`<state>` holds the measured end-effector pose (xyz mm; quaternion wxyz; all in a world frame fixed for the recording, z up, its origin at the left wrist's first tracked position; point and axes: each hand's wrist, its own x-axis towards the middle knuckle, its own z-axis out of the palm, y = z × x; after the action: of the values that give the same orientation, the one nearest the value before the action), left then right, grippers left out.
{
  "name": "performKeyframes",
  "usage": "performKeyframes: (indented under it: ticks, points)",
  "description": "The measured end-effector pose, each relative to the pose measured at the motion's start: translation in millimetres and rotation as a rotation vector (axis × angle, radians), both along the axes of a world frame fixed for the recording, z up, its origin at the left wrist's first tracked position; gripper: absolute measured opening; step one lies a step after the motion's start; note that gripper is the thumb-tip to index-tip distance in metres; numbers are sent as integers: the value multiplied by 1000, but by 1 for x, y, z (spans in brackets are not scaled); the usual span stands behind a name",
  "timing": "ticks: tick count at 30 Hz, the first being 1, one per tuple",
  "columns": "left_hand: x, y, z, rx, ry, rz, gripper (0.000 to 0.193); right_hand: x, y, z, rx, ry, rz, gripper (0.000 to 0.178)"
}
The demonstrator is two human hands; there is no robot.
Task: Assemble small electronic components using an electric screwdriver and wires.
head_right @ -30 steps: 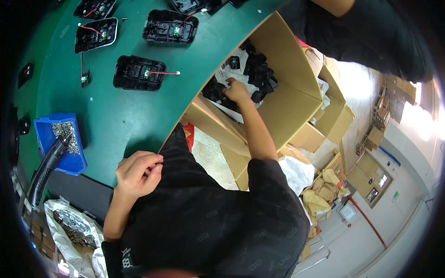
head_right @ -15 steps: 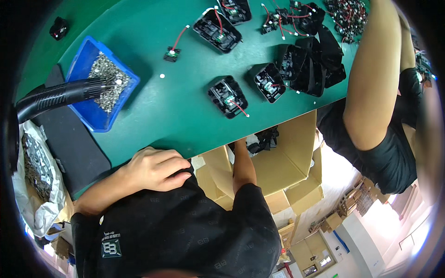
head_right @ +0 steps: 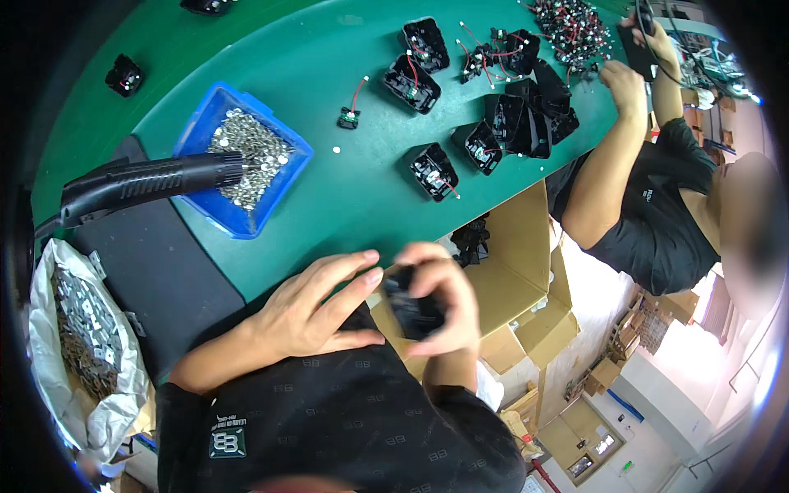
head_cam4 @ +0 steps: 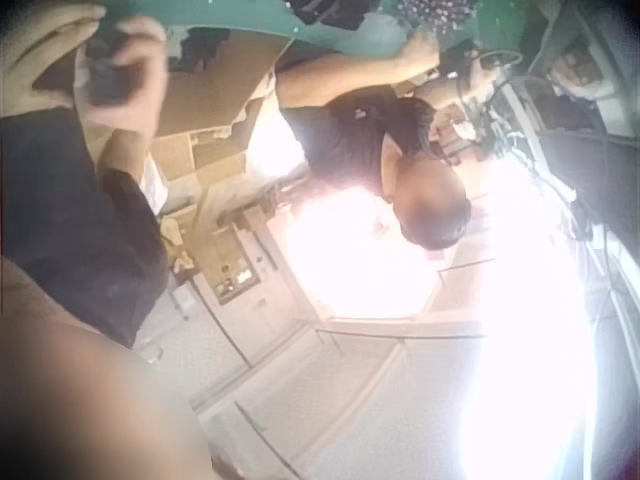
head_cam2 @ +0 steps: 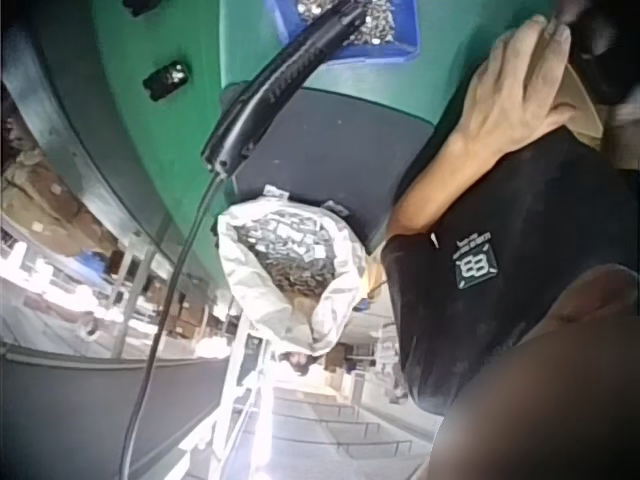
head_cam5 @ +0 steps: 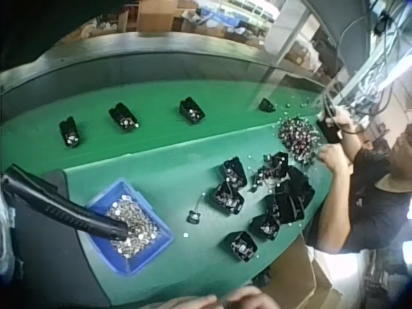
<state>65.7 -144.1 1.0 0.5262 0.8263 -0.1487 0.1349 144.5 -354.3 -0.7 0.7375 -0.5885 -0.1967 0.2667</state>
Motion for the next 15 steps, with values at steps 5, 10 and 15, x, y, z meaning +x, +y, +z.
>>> performKeyframes:
  ticks: [5, 10, 15]
  points:
    - [-28, 55, -2, 65, -139, 326, 49, -1, 110, 35, -338, -491, 351, 61]
    - [-84, 86, -12, -112, -26, 472, 77, 52, 143, 59, -634, -590, 153, 31]
    - [-97, 99, -14, -254, 78, 538, 55, 110, 145, 40, -1203, -909, 134, 18]
